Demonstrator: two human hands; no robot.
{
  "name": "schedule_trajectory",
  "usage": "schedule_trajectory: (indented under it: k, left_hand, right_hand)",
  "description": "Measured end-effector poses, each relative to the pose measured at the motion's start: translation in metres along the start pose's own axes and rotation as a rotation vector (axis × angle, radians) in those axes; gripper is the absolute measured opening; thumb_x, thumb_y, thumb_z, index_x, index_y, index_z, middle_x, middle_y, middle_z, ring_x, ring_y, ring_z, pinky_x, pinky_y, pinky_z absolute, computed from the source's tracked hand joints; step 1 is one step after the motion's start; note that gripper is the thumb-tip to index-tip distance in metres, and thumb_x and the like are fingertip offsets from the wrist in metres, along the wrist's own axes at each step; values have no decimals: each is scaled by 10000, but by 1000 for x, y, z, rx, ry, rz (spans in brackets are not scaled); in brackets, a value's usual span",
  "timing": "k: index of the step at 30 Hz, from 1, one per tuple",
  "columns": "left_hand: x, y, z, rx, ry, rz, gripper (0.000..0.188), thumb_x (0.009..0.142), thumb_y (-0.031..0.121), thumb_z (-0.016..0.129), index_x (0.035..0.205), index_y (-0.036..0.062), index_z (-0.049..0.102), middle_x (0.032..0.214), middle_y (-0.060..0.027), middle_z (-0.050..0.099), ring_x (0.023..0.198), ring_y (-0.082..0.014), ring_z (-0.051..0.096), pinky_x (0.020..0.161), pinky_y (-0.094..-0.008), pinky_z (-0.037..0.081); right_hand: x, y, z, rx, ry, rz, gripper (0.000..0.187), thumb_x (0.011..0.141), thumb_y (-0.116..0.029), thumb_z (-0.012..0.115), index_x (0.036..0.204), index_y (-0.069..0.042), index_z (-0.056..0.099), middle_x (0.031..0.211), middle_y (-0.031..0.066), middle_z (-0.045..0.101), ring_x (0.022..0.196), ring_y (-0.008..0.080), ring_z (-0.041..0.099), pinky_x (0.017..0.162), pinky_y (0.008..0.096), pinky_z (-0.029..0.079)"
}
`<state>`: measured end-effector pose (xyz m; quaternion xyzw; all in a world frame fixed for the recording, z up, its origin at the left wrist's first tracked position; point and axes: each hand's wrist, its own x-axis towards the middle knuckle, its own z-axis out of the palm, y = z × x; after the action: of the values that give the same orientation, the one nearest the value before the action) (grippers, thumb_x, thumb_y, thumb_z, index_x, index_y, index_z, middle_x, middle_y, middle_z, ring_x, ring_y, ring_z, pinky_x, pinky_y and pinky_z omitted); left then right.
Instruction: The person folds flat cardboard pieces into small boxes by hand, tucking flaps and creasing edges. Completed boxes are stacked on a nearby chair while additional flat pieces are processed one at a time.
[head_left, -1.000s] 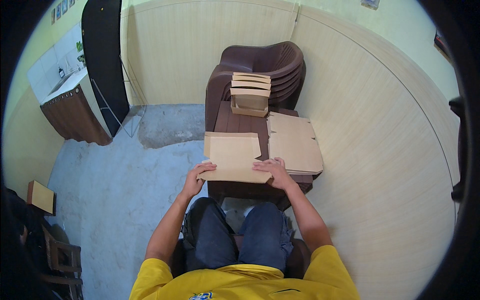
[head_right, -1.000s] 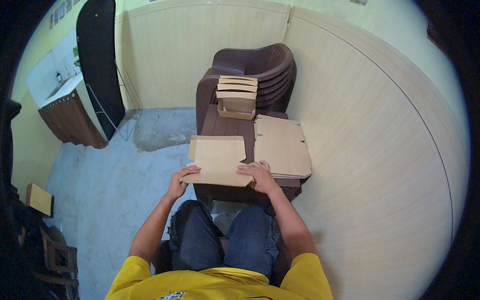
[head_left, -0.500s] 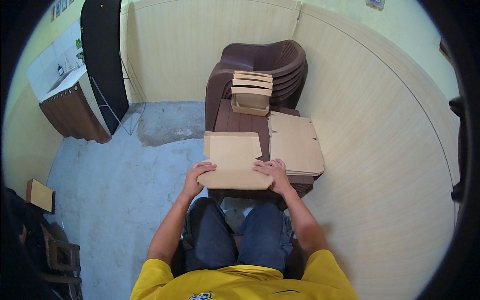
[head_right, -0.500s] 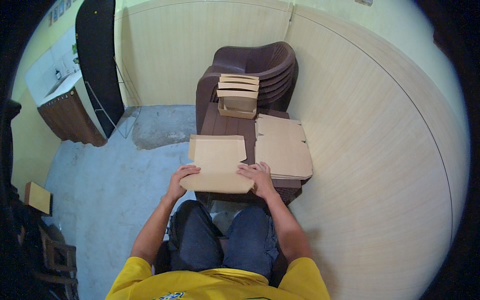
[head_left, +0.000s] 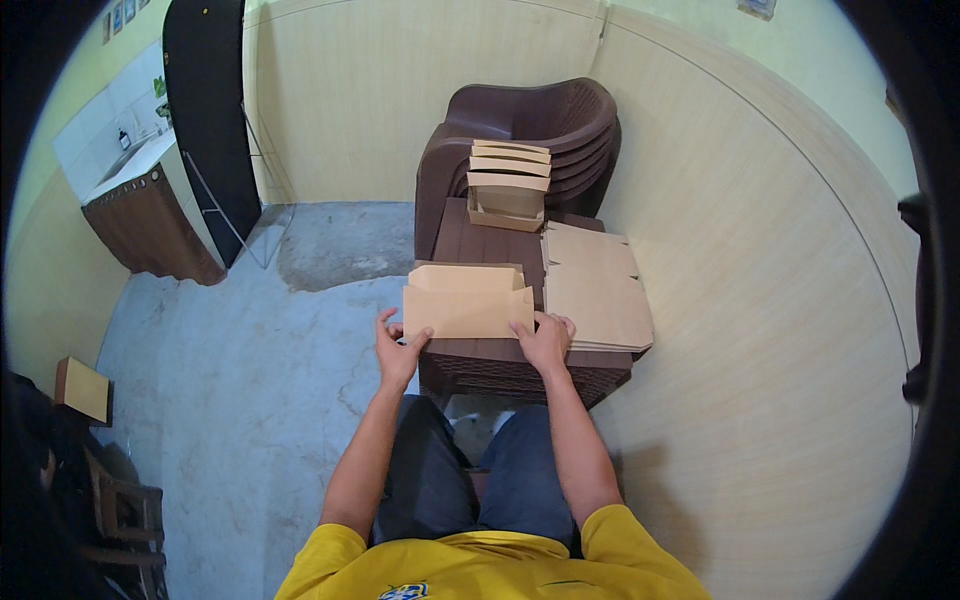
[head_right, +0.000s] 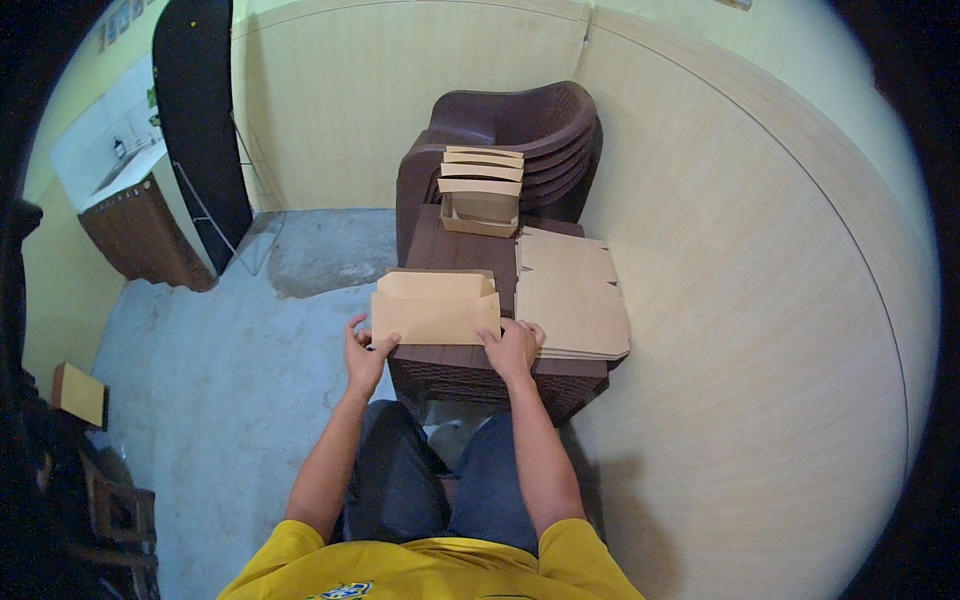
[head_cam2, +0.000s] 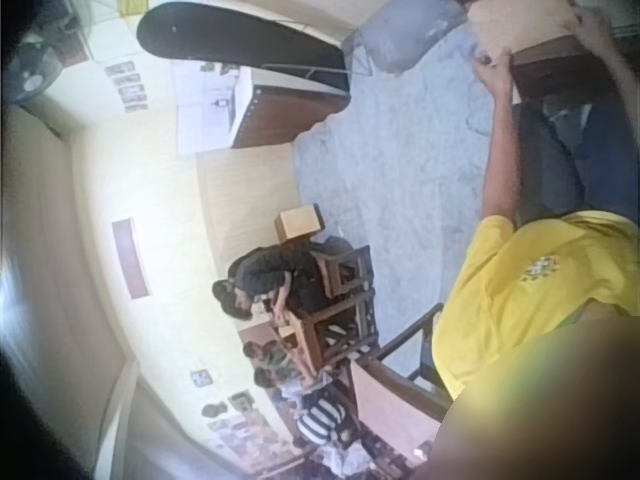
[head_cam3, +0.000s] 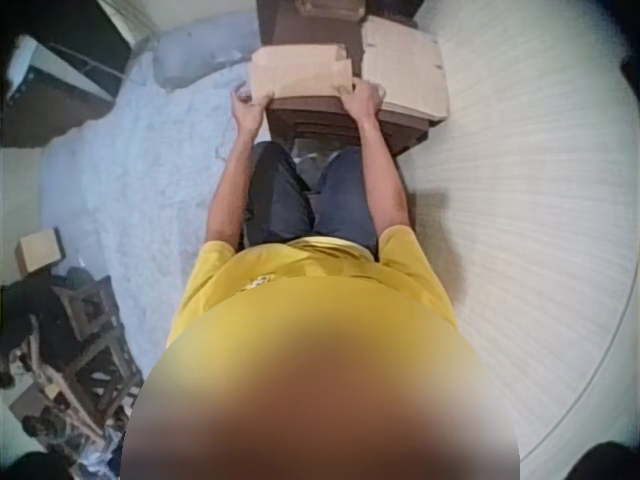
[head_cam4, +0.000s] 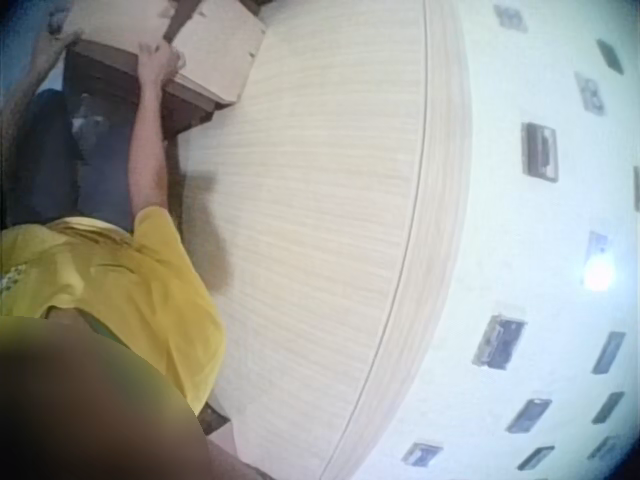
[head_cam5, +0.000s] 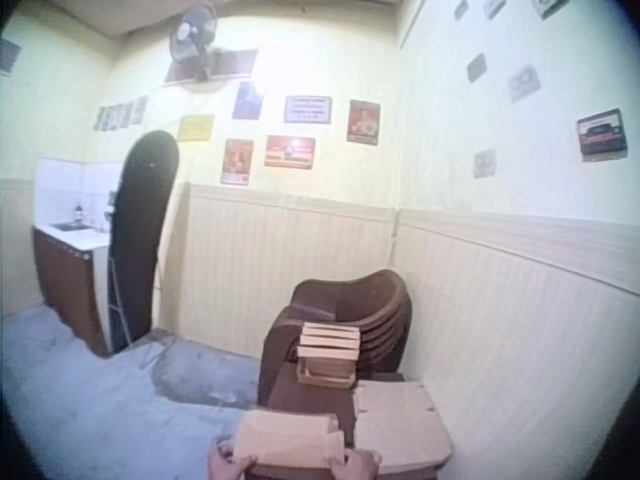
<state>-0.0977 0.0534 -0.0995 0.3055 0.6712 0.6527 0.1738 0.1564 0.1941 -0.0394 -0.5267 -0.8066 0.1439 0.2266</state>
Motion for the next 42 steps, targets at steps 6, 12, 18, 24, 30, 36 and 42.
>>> schedule_trajectory:
  k: [6, 12, 18, 24, 30, 36, 42]
  left_hand:
    - [20, 2, -4, 21, -224, -27, 349, 822, 97, 862, 1142, -13, 777, 1070, -121, 808, 983, -195, 754, 917, -355, 585]
    - [41, 9, 0, -80, -360, -286, 389, 814, 85, 864, 1180, -25, 791, 1095, -99, 816, 960, -181, 764, 871, -346, 603]
    - [33, 12, 12, 83, -245, -274, 492, 805, 188, 934, 1201, -52, 768, 1133, -165, 794, 985, -247, 769, 874, -383, 606]
    - [7, 37, 17, 529, 94, 107, 761, 757, 314, 971, 1397, 48, 658, 1497, -219, 575, 1367, -358, 575, 1150, -494, 442]
    - [-23, 49, 14, 781, -8, 678, 394, 885, 313, 844, 1221, 125, 762, 1239, -97, 689, 1280, -367, 585, 1183, -549, 375]
    - [-58, 82, 8, 956, -250, 493, 271, 893, 312, 802, 1077, 114, 811, 1117, -100, 694, 1118, -318, 630, 1069, -504, 442]
    - [-19, 70, 19, 812, -427, 375, 671, 900, 575, 766, 1399, 131, 695, 1362, -145, 654, 1330, -373, 582, 1125, -533, 443]
  right_hand:
    - [4, 0, 13, 78, 76, 17, 805, 860, -307, 859, 1578, -174, 520, 1210, 157, 733, 1189, 318, 669, 1156, 499, 310]
    - [-5, -6, 11, -140, -11, -130, 463, 942, -256, 737, 1404, -289, 743, 1299, 128, 643, 1304, 309, 557, 1181, 544, 278]
    - [-16, -24, 13, -139, 120, -154, 297, 954, -406, 721, 1214, -352, 856, 1464, 144, 561, 1430, 355, 427, 1211, 574, 253]
    - [-20, -46, 6, -197, 106, -116, 675, 824, -785, 739, 1203, -242, 865, 1625, 203, 478, 1578, 414, 273, 1278, 678, 102]
    - [-18, -58, 9, -222, -23, -78, 950, 764, -891, 700, 1450, -233, 721, 1736, 235, 358, 1666, 419, 121, 1280, 734, -33]
    - [-2, -58, 19, -193, 33, -108, 918, 828, -760, 766, 1507, -151, 658, 1680, 236, 445, 1652, 411, 188, 1304, 703, 40]
    - [0, -52, 44, 36, -13, -3, 757, 860, -601, 836, 1431, -121, 711, 1667, 206, 472, 1614, 367, 324, 1337, 599, 152]
